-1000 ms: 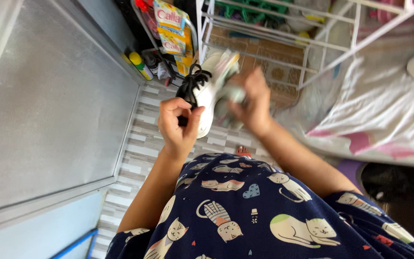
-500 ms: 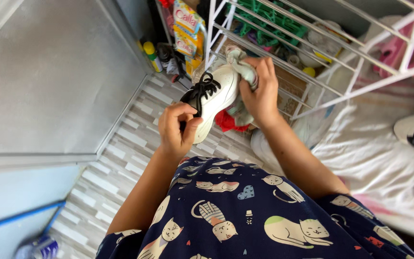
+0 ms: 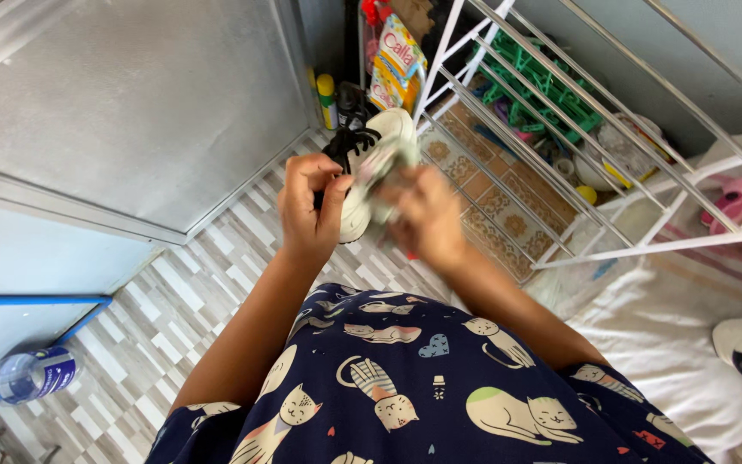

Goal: The person removes several pairs of shoes from a metal shoe rack, wipes the rack with a cloth, and then wipes each shoe individually with the cloth. The shoes are placed back on the rack after cleaning.

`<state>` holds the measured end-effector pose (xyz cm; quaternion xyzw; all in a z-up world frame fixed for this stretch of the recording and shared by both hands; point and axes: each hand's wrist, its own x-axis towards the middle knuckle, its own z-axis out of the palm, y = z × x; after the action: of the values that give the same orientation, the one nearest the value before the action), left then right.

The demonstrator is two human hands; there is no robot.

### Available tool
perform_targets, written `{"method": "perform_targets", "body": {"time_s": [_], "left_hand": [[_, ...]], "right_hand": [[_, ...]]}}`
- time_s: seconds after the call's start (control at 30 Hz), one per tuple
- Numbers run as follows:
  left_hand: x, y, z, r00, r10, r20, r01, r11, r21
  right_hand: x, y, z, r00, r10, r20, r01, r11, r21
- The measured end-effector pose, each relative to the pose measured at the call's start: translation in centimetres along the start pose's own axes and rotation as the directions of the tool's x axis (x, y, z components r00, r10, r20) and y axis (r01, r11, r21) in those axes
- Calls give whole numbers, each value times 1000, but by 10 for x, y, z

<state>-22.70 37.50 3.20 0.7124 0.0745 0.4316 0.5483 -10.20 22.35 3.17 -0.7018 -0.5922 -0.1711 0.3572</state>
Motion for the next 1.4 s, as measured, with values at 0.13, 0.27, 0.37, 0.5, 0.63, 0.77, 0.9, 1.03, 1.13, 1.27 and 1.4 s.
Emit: {"method": "perform_targets", "body": {"time_s": [0.13,0.27,0.37,0.5,0.63,0.77,0.9,1.03,1.13,1.27,1.4], "left_hand": [[-2,6,-10,1000,15,0,-15,998,53],[2,-1,-10,999,36,-33,-35,998,45],[8,-10,-13,995,7,-97,-1,998,69],[8,-10,-24,996,33,-82,-26,996,82],[8,-5,-27,998,65,-27,-61,993,105],[18,-6,-31,1000,8,-7,-8,999,47],[26,-9,-35,998,51,34,-51,998,23],[22,-11,-40,990,102,102,-99,995,-30],[25,-17,-41,997,3,78,14,977,-214],[34,-29,-24,967,-230,108,252,820,-513],[40,-37,10,743,-589,317,548,265,-793]], "right_hand": [[16,37,-1,960,270,-79,-268,963,36],[13,16,16,969,241,-55,-234,966,113],[3,-10,29,998,45,40,-52,980,194],[19,12,26,994,96,49,-102,986,134],[33,27,24,938,342,-61,-330,932,152],[15,-4,41,996,19,-87,-13,997,74],[4,-15,56,989,-146,21,141,978,156],[6,32,23,971,-11,-239,29,997,72],[3,53,-4,780,521,-345,-450,852,269],[-10,44,-26,446,895,9,-173,76,982],[-31,20,-25,420,877,234,5,-260,965]]}}
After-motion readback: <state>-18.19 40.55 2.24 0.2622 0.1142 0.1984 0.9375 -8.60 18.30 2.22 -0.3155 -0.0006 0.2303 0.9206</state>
